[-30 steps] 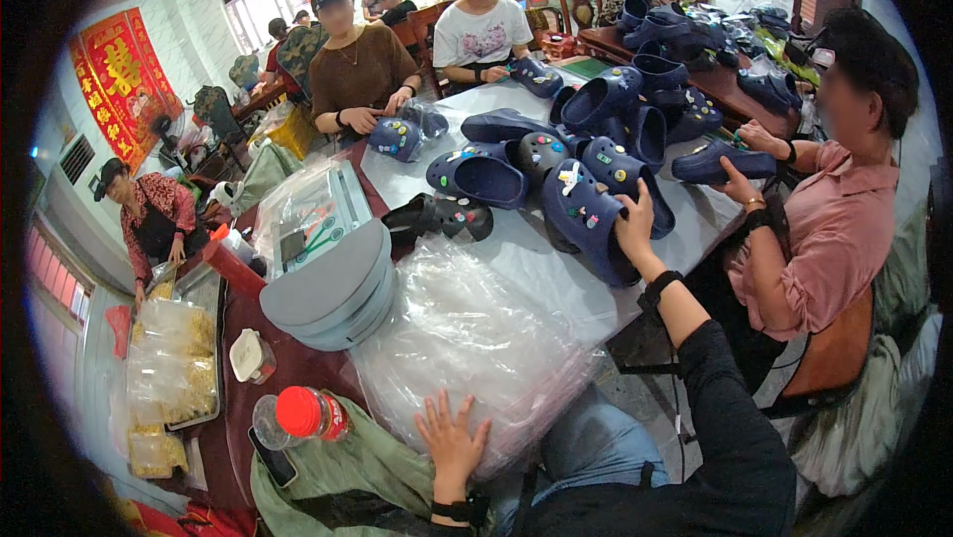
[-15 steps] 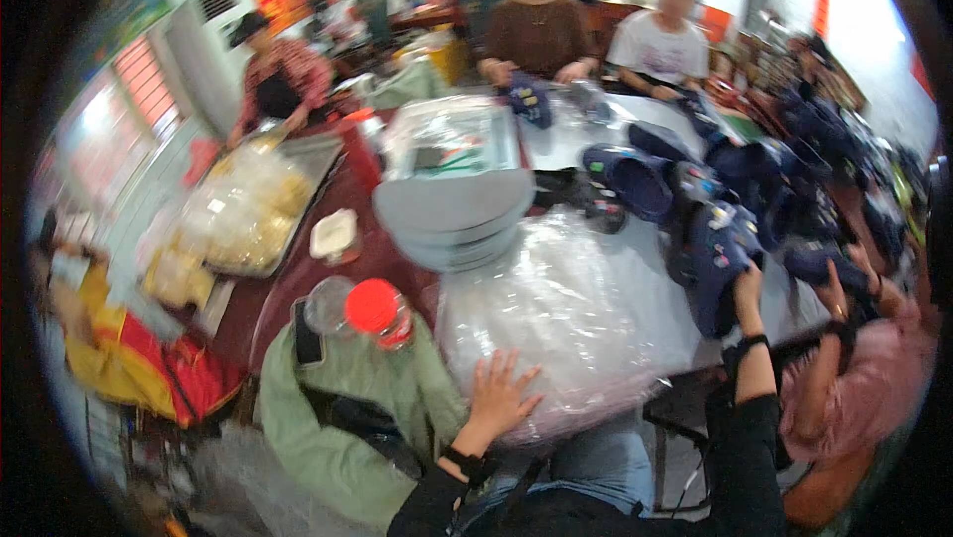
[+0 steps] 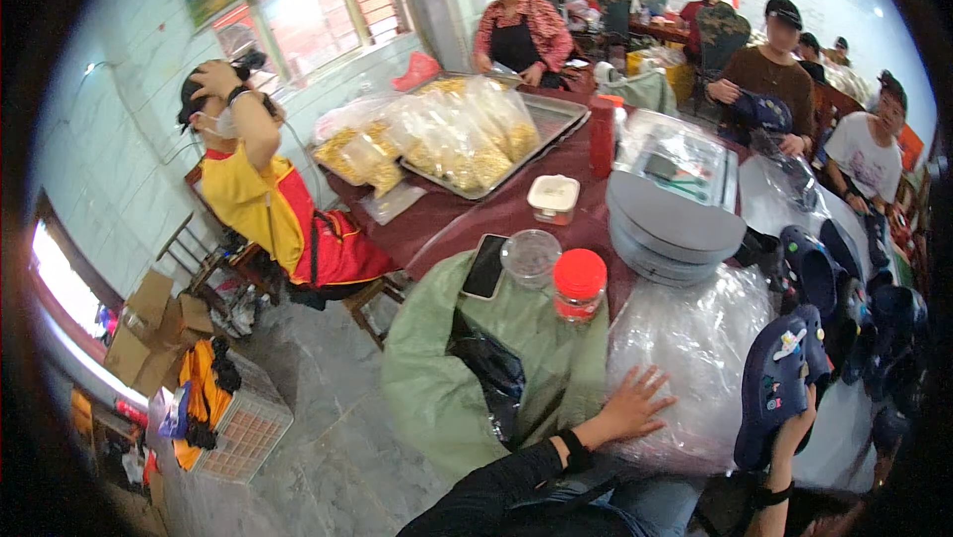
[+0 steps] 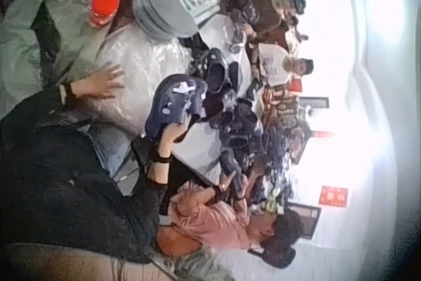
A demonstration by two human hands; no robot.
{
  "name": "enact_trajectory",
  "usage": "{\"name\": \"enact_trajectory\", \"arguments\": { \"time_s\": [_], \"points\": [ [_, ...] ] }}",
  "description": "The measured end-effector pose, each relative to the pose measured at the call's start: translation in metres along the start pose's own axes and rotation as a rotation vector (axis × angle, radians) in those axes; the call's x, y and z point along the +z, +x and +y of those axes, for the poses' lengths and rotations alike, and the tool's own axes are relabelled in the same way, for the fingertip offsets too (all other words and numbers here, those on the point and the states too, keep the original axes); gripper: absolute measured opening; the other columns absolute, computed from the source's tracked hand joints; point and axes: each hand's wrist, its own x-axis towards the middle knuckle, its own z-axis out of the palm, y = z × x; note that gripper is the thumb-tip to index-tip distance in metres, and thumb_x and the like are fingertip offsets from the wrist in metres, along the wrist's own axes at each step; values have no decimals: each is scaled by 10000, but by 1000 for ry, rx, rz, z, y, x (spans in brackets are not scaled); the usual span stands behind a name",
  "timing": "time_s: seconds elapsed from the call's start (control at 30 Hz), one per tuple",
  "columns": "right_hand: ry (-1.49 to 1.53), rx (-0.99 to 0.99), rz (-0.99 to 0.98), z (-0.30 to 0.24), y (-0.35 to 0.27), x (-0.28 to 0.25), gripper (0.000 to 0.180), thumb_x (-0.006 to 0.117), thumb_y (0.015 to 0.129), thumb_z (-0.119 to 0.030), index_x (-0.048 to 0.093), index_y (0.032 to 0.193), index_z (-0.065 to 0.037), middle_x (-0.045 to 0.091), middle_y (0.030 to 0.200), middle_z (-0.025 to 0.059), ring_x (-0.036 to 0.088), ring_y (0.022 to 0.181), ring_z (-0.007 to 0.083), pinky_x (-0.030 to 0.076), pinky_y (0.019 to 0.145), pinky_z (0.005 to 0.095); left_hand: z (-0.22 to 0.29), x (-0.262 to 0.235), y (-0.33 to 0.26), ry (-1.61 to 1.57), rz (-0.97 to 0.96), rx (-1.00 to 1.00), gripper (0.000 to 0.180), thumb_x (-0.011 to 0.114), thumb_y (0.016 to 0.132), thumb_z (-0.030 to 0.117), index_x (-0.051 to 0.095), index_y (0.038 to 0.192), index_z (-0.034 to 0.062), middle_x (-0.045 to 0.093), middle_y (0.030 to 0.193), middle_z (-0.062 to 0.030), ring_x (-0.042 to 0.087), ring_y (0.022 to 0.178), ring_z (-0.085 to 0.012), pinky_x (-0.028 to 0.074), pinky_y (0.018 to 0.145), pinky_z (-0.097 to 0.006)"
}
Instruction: Packing shoes into plastic bags at a manufacturing station.
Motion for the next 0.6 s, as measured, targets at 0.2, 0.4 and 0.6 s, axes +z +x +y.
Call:
{"name": "enact_trajectory", "arguments": {
  "time_s": [0.2,0.4,0.6],
  "points": [
    [-225,59,-156,6,13,46,367,426,808,49,508,1163,89,440,1319,251,406,1241,360,257,1064,388,-1,-4,1,-12,-45,-22,521,511,849,489,477,1308,246,249,1469,-139,192,1353,-370,133,1069,-573],
    [-343,72,-142,33,13,58,417,422,796,57,496,1206,42,378,1367,255,355,1280,370,232,1080,399,1,-12,0,-58,6,-18,520,546,831,469,506,1282,213,255,1461,-151,193,1352,-363,134,1082,-552],
    [-347,98,-71,41,20,57,430,420,800,49,485,1224,33,347,1382,272,334,1289,388,222,1083,410,2,-17,0,-42,-29,-19,518,519,855,472,475,1303,214,239,1469,-145,200,1351,-371,128,1080,-562]
  ]
}}
